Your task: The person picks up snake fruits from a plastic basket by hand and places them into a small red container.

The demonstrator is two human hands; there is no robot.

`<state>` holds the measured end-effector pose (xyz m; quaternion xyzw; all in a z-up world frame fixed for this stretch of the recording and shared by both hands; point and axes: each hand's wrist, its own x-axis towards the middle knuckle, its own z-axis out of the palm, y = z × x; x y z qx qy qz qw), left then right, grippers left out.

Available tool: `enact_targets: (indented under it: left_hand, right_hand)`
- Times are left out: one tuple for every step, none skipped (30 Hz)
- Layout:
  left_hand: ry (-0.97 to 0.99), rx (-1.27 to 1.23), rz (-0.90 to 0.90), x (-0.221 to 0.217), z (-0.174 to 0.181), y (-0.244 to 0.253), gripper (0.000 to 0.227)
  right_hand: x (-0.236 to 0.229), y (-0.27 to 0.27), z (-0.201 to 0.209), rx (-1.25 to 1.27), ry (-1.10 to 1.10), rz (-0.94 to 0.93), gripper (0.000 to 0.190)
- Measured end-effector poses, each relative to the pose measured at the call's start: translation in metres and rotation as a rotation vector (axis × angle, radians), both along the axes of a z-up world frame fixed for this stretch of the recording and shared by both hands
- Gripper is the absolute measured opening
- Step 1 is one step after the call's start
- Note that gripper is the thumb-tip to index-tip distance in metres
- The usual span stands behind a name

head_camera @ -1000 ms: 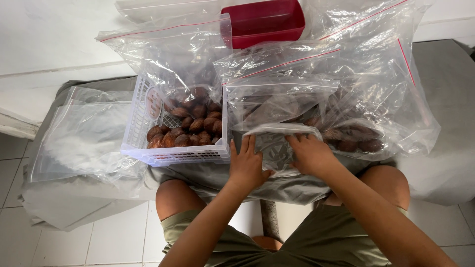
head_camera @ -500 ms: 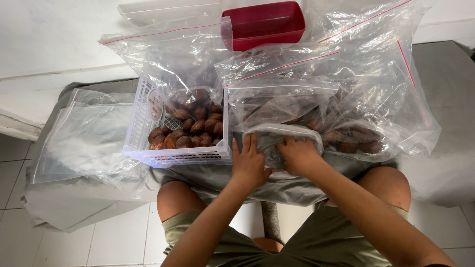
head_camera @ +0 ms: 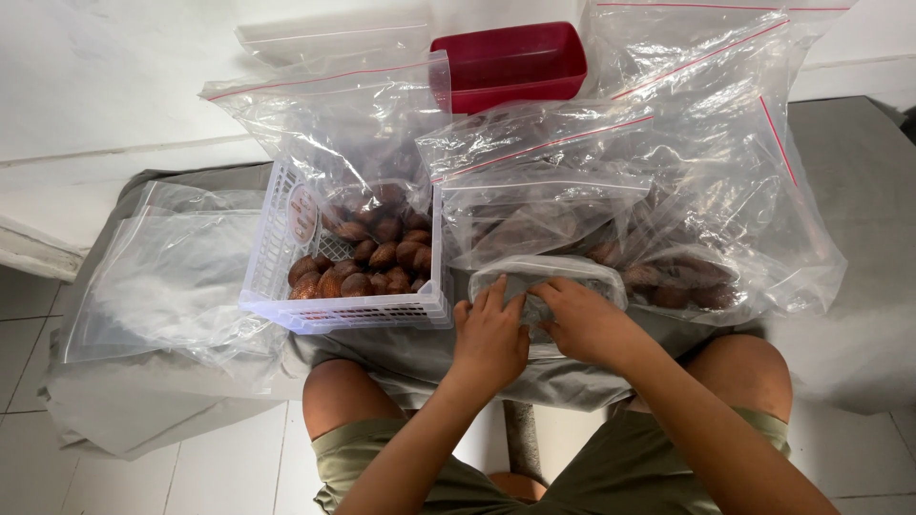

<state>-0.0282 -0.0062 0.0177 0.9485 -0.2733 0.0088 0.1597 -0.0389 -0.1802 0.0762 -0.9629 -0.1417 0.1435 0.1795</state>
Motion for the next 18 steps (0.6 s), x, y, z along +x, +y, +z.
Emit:
enact_targets:
  left_hand:
    - [0.006, -0.041, 0.003, -0.002, 0.003, 0.001, 0.044]
    - [0.002, -0.041, 0.005, -0.005, 0.009, 0.002, 0.044]
    - [0.027, -0.110, 0.002, -0.009, 0.014, 0.003, 0.045]
    - [0.049, -0.181, 0.000, -0.012, 0.021, 0.004, 0.046]
    - [0.043, -0.181, 0.003, -0.014, 0.030, 0.005, 0.046]
    - [0.047, -0.279, -0.008, -0.018, 0.039, 0.006, 0.045]
    - [0.050, -0.376, -0.019, -0.021, 0.048, 0.008, 0.045]
    - [0.044, -0.376, -0.014, -0.023, 0.056, 0.009, 0.045]
    - [0.028, -0.450, -0.020, -0.024, 0.063, 0.010, 0.042]
    - [0.012, -0.525, -0.026, -0.026, 0.070, 0.011, 0.040]
    - [0.006, -0.526, -0.021, -0.026, 0.074, 0.013, 0.040]
    - [-0.011, -0.566, -0.014, -0.026, 0.077, 0.015, 0.038]
    - [-0.028, -0.606, -0.008, -0.026, 0.081, 0.016, 0.037]
    - [-0.035, -0.607, -0.004, -0.026, 0.083, 0.019, 0.037]
    - [-0.034, -0.630, 0.011, -0.025, 0.085, 0.021, 0.035]
    - [-0.032, -0.652, 0.023, -0.025, 0.087, 0.024, 0.034]
    - [-0.036, -0.652, 0.024, -0.025, 0.086, 0.027, 0.034]
    - [-0.029, -0.672, 0.014, -0.024, 0.085, 0.031, 0.034]
  right_hand:
    - [-0.003, 0.000, 0.010, 0.031, -0.009, -0.012, 0.046]
    - [-0.005, -0.004, 0.005, 0.032, -0.013, -0.010, 0.046]
    - [-0.006, -0.008, 0.001, 0.083, -0.047, -0.024, 0.044]
    - [-0.006, -0.011, -0.003, 0.133, -0.084, -0.036, 0.042]
    - [-0.007, -0.011, 0.001, 0.132, -0.089, -0.032, 0.042]
    - [-0.009, -0.011, 0.005, 0.184, -0.118, -0.042, 0.041]
    - [-0.011, -0.010, 0.009, 0.236, -0.146, -0.052, 0.040]
    - [-0.011, -0.009, 0.012, 0.237, -0.150, -0.046, 0.040]
    - [-0.011, -0.007, 0.015, 0.272, -0.180, -0.059, 0.038]
    - [-0.011, -0.005, 0.018, 0.307, -0.208, -0.071, 0.036]
    - [-0.010, -0.003, 0.021, 0.306, -0.211, -0.064, 0.036]
    - [-0.009, 0.000, 0.024, 0.324, -0.233, -0.070, 0.036]
    - [-0.009, 0.002, 0.027, 0.342, -0.254, -0.076, 0.035]
    - [-0.007, 0.004, 0.027, 0.342, -0.258, -0.070, 0.035]
    - [-0.004, 0.005, 0.027, 0.344, -0.267, -0.072, 0.034]
    - [-0.002, 0.007, 0.027, 0.345, -0.276, -0.077, 0.032]
    - [-0.001, 0.010, 0.024, 0.345, -0.279, -0.073, 0.032]
    - [0.001, 0.012, 0.022, 0.353, -0.262, -0.068, 0.036]
